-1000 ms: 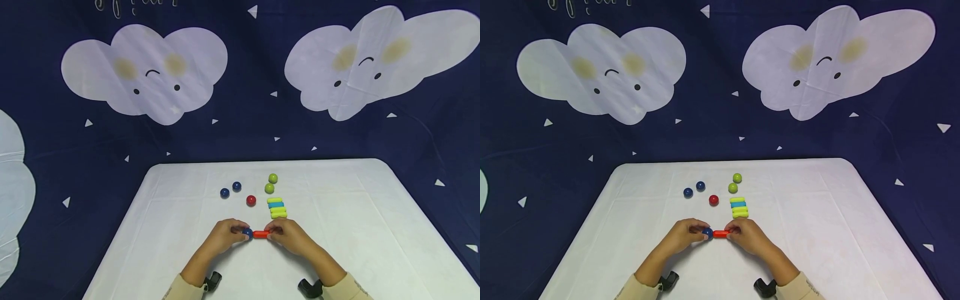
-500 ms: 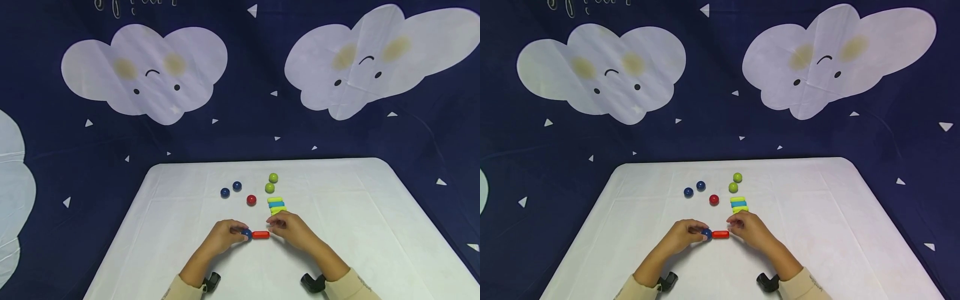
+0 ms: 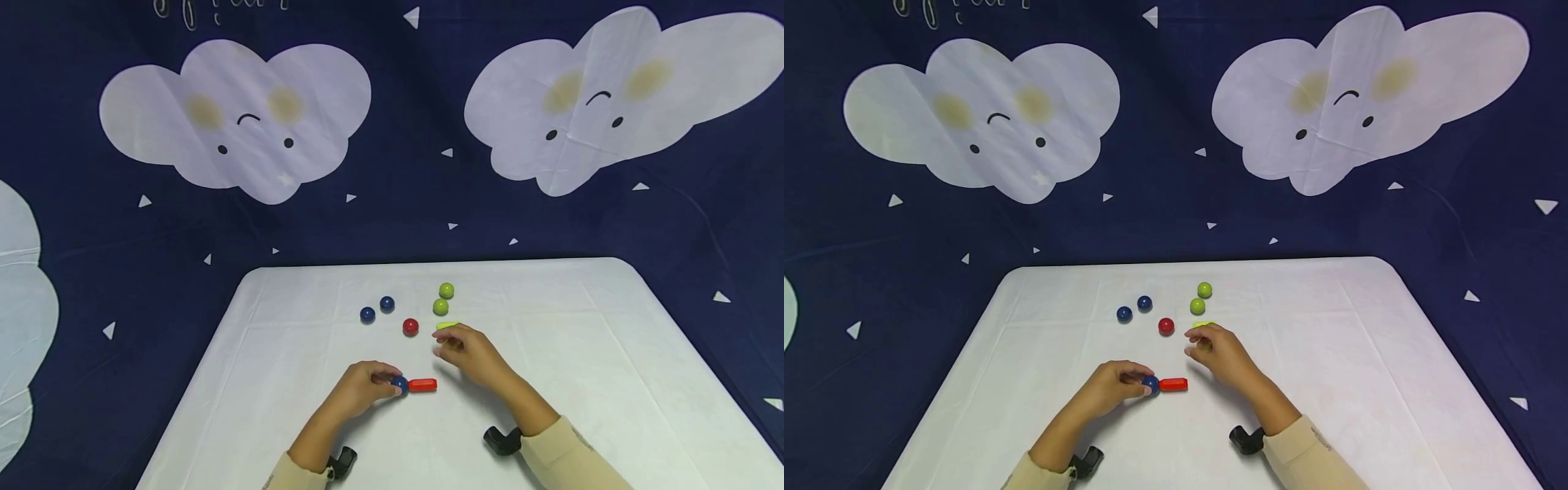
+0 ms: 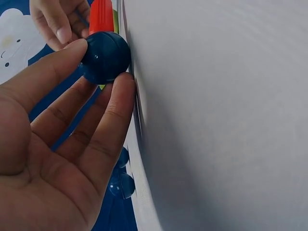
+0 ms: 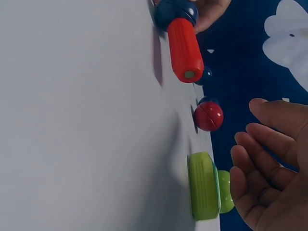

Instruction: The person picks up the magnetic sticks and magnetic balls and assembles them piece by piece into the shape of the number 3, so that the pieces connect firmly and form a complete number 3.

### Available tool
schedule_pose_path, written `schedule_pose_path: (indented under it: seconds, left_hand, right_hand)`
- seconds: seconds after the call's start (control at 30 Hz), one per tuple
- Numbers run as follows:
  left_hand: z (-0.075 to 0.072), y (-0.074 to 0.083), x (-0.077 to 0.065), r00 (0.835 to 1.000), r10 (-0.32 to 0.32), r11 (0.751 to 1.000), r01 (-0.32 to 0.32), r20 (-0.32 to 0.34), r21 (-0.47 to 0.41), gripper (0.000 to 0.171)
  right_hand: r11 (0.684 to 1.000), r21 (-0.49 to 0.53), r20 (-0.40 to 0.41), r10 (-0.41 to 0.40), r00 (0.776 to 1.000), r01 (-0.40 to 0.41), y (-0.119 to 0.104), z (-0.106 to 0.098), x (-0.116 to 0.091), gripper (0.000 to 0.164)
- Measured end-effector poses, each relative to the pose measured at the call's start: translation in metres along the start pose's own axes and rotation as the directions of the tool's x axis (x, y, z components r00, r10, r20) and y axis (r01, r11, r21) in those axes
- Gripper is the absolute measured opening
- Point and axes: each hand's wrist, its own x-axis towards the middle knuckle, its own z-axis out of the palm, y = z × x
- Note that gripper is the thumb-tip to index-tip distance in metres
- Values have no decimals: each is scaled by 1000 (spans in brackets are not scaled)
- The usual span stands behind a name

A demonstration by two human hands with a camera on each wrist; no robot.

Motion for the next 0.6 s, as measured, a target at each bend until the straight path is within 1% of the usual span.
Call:
schedule_pose_path:
  seconds: [0.17,0.3,0.43,0.6]
  left_hand:
    - [-2,0,-1,1000,-11,1000,11,6,-13,26]
    - [-3,0,-2,1000,-5,1000,6,10,-18,26]
    - [-3,-1,-3,1000,-8,1000,8,15,-17,26]
    - [-4,0,-4,1000,4,1000,-3,20,-27,26]
  right_hand:
    - [1000,-9,-14,13,1000,-14,-4,4,13,31]
    - [1000,-4,-17,15,1000,-15,-4,8,22,32]
    - [1000,-19,-22,20,1000,-20,-3,11,29,32]
    - [999,-37,-31,24,999,-25,-3,17,37,33]
